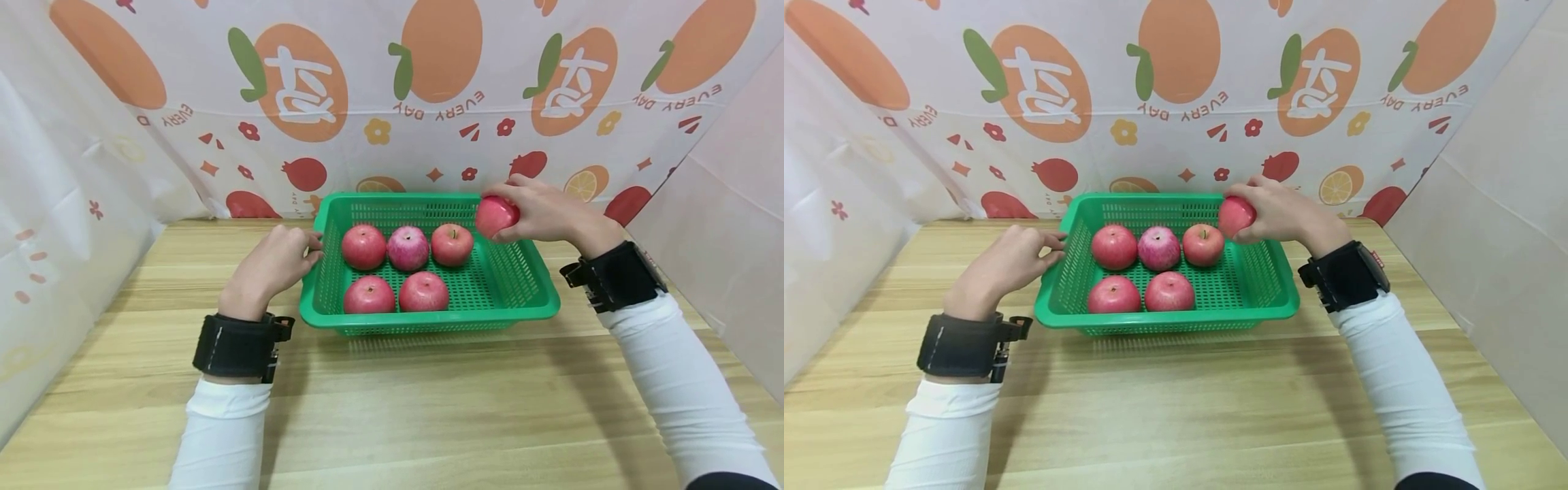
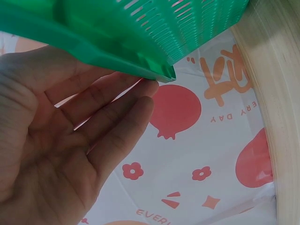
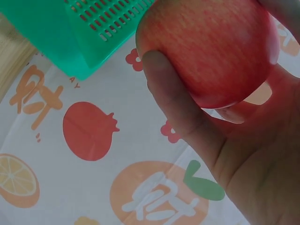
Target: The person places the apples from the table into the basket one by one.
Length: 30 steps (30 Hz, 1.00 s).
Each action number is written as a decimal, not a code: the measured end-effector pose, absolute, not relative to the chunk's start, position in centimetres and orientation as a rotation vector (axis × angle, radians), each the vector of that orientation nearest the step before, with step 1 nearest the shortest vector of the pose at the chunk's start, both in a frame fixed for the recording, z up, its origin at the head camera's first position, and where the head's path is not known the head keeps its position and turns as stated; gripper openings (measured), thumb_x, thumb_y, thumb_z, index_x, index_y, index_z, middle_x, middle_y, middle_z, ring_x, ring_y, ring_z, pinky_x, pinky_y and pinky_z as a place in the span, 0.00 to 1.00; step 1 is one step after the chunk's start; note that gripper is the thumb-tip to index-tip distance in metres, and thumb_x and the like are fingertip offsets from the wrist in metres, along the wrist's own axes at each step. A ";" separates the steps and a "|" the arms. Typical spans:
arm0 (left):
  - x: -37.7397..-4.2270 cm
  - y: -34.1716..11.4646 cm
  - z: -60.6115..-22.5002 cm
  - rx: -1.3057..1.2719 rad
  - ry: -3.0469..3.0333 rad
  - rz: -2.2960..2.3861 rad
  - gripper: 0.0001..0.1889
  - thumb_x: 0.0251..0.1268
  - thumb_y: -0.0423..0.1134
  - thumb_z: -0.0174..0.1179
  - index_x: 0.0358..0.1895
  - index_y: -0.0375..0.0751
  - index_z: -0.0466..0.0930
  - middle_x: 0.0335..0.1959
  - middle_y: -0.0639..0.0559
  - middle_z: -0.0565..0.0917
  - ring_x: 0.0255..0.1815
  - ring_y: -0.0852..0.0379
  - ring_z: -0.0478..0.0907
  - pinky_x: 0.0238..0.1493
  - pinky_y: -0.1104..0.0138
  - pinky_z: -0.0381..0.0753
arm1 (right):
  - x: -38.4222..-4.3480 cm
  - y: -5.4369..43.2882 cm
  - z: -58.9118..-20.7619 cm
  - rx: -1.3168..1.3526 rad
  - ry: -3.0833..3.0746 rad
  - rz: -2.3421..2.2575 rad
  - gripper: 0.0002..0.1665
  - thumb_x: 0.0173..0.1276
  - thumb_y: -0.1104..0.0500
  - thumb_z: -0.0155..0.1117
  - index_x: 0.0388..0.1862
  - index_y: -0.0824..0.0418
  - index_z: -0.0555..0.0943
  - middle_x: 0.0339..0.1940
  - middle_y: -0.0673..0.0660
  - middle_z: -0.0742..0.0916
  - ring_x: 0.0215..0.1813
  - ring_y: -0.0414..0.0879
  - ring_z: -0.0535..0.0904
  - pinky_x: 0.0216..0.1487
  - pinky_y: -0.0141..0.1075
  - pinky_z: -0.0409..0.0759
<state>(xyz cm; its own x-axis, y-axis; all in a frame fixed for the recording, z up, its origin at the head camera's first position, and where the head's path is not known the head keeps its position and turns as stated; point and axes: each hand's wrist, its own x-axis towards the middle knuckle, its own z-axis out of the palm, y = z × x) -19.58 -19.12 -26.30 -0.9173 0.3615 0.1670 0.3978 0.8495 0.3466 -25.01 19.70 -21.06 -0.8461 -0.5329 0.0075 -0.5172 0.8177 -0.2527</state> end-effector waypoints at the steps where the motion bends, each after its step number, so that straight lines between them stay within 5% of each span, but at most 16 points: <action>1: -19.6 -19.1 -26.3 -0.603 -2.929 -0.581 0.11 0.67 0.24 0.61 0.49 0.20 0.84 0.55 0.27 0.81 0.53 0.33 0.82 0.37 0.57 0.83 | -25.0 19.6 -21.1 -0.855 2.931 -0.385 0.42 0.59 0.53 0.77 0.71 0.58 0.72 0.63 0.67 0.74 0.59 0.64 0.72 0.49 0.59 0.81; 30: -19.6 -19.1 -26.3 -0.604 -2.932 -0.576 0.11 0.68 0.24 0.60 0.49 0.20 0.84 0.55 0.27 0.81 0.57 0.32 0.80 0.48 0.49 0.83 | -25.3 17.6 -22.7 -0.897 2.875 -0.345 0.38 0.59 0.53 0.76 0.69 0.56 0.75 0.61 0.66 0.75 0.59 0.64 0.71 0.49 0.58 0.81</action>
